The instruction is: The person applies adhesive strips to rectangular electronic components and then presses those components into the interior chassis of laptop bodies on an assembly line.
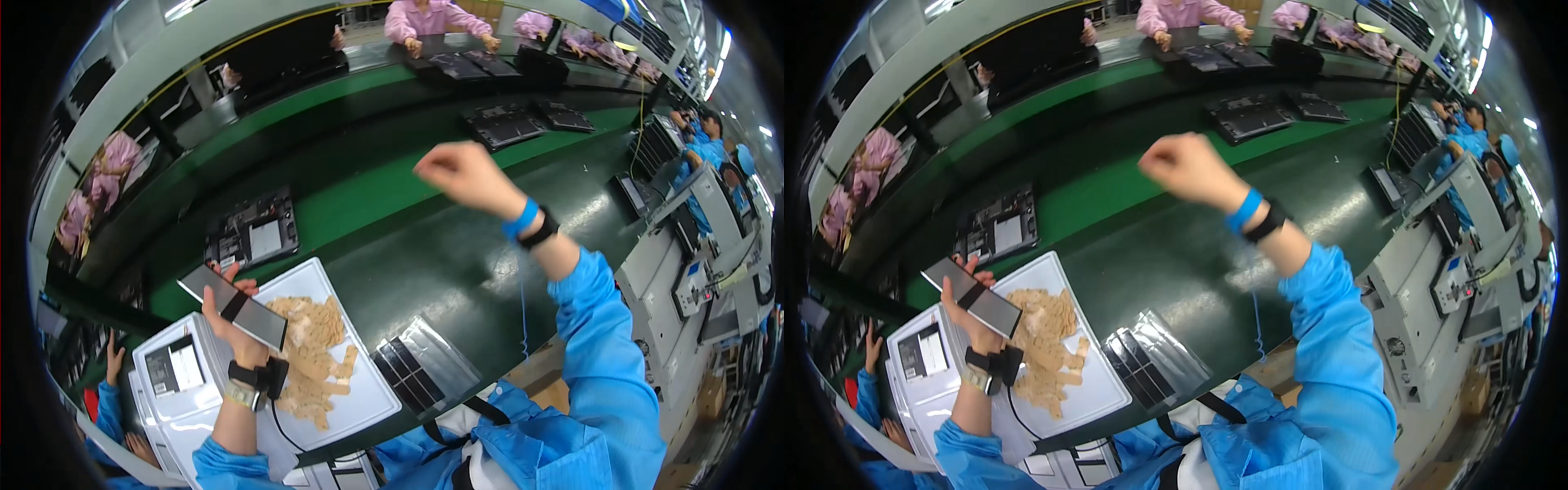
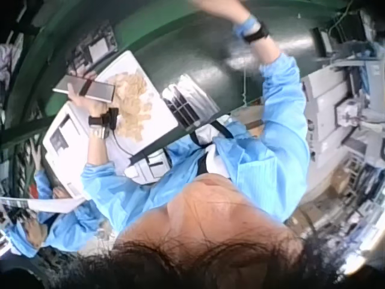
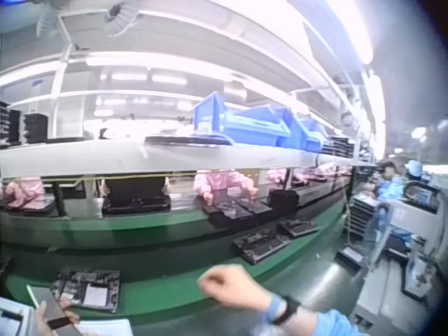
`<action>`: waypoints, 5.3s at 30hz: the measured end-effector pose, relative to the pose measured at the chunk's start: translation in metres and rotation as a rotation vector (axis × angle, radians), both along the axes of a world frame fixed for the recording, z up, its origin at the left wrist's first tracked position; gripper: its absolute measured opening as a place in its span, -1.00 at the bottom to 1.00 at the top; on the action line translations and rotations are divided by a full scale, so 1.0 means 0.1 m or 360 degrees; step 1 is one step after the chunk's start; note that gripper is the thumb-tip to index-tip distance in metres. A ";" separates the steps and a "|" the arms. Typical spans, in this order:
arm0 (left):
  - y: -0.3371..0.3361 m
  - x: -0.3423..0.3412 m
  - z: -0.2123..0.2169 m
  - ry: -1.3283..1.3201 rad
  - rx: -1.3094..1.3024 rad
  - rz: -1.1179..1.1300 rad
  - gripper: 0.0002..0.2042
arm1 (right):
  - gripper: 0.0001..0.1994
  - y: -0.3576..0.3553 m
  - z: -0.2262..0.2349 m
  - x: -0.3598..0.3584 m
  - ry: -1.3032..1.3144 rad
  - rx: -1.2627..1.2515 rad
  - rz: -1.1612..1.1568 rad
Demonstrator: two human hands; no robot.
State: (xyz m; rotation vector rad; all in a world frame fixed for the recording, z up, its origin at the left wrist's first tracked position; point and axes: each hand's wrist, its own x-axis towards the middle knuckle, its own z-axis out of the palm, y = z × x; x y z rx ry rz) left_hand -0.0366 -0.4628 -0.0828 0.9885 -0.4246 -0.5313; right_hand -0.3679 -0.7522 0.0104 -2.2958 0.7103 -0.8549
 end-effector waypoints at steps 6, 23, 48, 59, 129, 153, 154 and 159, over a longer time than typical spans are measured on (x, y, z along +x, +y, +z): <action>-0.09 -0.12 0.01 0.0012 0.0022 -0.0101 -0.31 | -0.65 -2.68 -0.80 -1.69 0.0262 0.0061 -0.1318; -0.21 -0.56 0.22 -0.0394 0.0367 -0.0212 -0.04 | -0.03 -3.90 -1.43 -2.00 0.0836 0.0028 -0.1383; -2.51 -1.96 0.89 -0.2623 0.0314 -0.0660 0.05 | -0.51 -0.31 0.09 -0.66 -0.0225 0.0026 -0.0159; -3.41 -1.87 -0.55 -0.2611 0.1299 -0.0500 -0.18 | -0.49 -1.69 -0.85 -1.55 0.0027 -0.0015 -0.0996; -2.33 -0.79 -0.16 -0.2264 0.1479 -0.0858 -0.01 | -0.20 -0.91 -1.41 0.28 0.0704 -0.0776 0.0105; 1.60 1.06 1.07 -0.2054 0.1917 0.0620 -0.39 | -0.66 0.78 -0.24 0.64 -0.0417 0.0152 0.0673; 1.46 0.93 1.10 -0.2125 0.1773 0.0750 -0.45 | -0.67 0.85 -0.22 0.68 -0.0456 0.0266 0.0695; 0.50 0.11 0.96 -0.1412 0.0687 0.0158 -0.68 | -0.65 1.35 -0.11 1.02 -0.0805 0.0998 0.0987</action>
